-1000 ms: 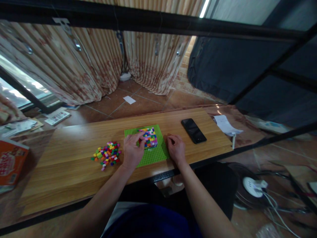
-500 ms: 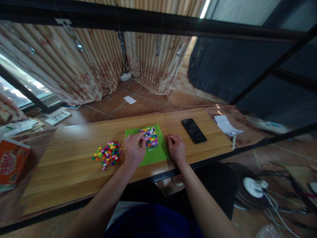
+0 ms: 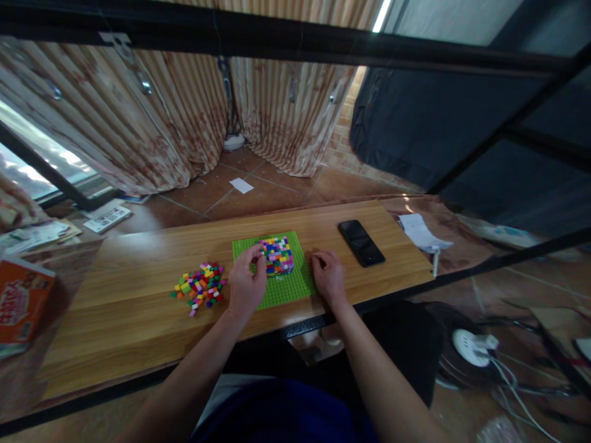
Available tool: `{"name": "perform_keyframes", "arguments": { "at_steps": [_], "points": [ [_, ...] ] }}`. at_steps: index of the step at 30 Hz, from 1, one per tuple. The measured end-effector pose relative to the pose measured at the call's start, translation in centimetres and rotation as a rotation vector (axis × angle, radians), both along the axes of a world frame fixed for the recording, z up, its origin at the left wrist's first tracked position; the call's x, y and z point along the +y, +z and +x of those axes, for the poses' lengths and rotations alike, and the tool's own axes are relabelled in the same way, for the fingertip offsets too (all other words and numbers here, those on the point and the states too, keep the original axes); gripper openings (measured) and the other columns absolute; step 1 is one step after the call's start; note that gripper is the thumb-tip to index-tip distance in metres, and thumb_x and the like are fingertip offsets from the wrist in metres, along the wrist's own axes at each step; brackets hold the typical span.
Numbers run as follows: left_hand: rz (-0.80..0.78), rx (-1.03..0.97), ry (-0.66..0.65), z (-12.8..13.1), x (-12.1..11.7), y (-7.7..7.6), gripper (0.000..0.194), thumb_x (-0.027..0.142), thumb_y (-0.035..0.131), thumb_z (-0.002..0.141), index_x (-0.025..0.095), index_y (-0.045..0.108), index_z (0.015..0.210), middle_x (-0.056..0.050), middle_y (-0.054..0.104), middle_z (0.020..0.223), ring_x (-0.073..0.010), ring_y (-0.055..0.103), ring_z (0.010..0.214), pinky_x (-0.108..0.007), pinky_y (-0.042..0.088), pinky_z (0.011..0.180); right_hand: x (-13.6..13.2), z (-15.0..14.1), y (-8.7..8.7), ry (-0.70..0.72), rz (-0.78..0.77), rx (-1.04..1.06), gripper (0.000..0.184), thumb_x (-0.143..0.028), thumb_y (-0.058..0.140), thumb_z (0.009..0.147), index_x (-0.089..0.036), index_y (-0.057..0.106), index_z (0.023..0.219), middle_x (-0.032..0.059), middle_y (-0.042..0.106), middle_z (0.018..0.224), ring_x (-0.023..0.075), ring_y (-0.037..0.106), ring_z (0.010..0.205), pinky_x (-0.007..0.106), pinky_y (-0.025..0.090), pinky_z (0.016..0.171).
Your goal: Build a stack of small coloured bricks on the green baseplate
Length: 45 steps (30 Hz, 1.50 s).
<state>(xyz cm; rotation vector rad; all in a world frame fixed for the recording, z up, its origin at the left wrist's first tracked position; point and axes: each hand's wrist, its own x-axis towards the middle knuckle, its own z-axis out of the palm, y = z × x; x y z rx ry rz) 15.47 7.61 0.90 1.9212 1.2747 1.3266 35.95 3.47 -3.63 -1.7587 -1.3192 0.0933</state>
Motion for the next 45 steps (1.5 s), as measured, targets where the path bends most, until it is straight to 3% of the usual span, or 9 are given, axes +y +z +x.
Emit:
{"name": "perform_keyframes", "arguments": {
  "at_steps": [5, 14, 26, 30, 33, 37, 42, 45],
  "points": [
    [-0.063, -0.021, 0.014, 0.4, 0.5, 0.4, 0.025, 0.027, 0.059, 0.084, 0.018, 0.064, 0.106, 0.000, 0.063, 0.081, -0.0143, 0.061, 0.075, -0.029, 0.051, 0.076, 0.0, 0.0, -0.1, -0.003, -0.014, 0.007, 0.023, -0.025, 0.050, 0.087, -0.018, 0.071, 0.081, 0.0084, 0.067, 0.086, 0.0210, 0.060, 0.084, 0.034, 0.047, 0.078],
    [-0.097, -0.067, 0.031, 1.1, 0.6, 0.4, 0.020, 0.023, 0.062, 0.078, 0.019, 0.065, 0.097, 0.002, 0.059, 0.077, -0.0111, 0.056, 0.067, -0.025, 0.049, 0.067, 0.0, 0.0, 0.1, -0.008, -0.017, 0.013, 0.022, -0.024, 0.051, 0.087, -0.018, 0.071, 0.082, 0.0085, 0.068, 0.087, 0.0211, 0.061, 0.085, 0.034, 0.048, 0.079],
    [-0.151, -0.020, 0.031, 1.1, 1.2, 0.2, 0.015, 0.022, 0.063, 0.076, 0.017, 0.065, 0.090, 0.001, 0.060, 0.071, -0.0126, 0.058, 0.065, -0.026, 0.048, 0.064, 0.0, 0.0, 0.1, 0.009, -0.006, -0.014, 0.022, -0.023, 0.050, 0.086, -0.017, 0.070, 0.080, 0.0084, 0.067, 0.085, 0.0207, 0.060, 0.084, 0.033, 0.047, 0.078],
    [-0.124, -0.034, -0.023, 0.5, 1.0, 0.3, 0.015, 0.023, 0.059, 0.079, 0.019, 0.065, 0.092, 0.000, 0.064, 0.075, -0.0135, 0.061, 0.070, -0.027, 0.051, 0.068, 0.0, -0.1, 0.1, -0.003, -0.010, -0.013, 0.023, -0.024, 0.050, 0.087, -0.017, 0.070, 0.079, 0.0081, 0.067, 0.083, 0.0206, 0.060, 0.082, 0.033, 0.047, 0.077],
    [-0.091, -0.027, -0.035, -0.9, 0.7, 0.4, 0.019, 0.025, 0.055, 0.082, 0.019, 0.065, 0.096, -0.002, 0.068, 0.082, -0.0148, 0.064, 0.075, -0.029, 0.052, 0.074, 0.0, -0.1, 0.1, -0.003, -0.009, -0.015, 0.023, -0.024, 0.049, 0.087, -0.017, 0.070, 0.080, 0.0081, 0.067, 0.084, 0.0205, 0.060, 0.082, 0.033, 0.047, 0.077],
    [-0.080, 0.056, 0.048, -4.5, 0.2, 0.4, 0.019, 0.028, 0.052, 0.084, 0.020, 0.066, 0.094, -0.003, 0.070, 0.085, -0.0163, 0.065, 0.079, -0.031, 0.053, 0.077, -0.1, 0.0, 0.1, 0.008, 0.011, -0.018, 0.023, -0.024, 0.050, 0.086, -0.017, 0.071, 0.080, 0.0085, 0.067, 0.085, 0.0207, 0.060, 0.084, 0.034, 0.047, 0.078],
    [-0.104, 0.300, 0.042, -10.3, -0.9, 0.2, 0.021, 0.033, 0.049, 0.085, 0.022, 0.066, 0.093, -0.004, 0.071, 0.094, -0.0185, 0.066, 0.081, -0.032, 0.054, 0.073, -0.1, 0.1, 0.0, 0.007, -0.004, -0.009, 0.023, -0.023, 0.050, 0.086, -0.018, 0.071, 0.081, 0.0086, 0.068, 0.085, 0.0212, 0.061, 0.084, 0.034, 0.047, 0.078],
    [-0.040, 0.443, 0.053, -12.7, -1.7, 0.0, 0.020, 0.037, 0.051, 0.085, 0.023, 0.065, 0.089, -0.005, 0.071, 0.091, -0.0218, 0.066, 0.084, -0.036, 0.053, 0.078, -0.1, 0.1, -0.1, 0.010, 0.000, 0.001, 0.023, -0.024, 0.050, 0.087, -0.017, 0.071, 0.080, 0.0089, 0.068, 0.086, 0.0211, 0.061, 0.083, 0.034, 0.047, 0.078]
  ]
}}
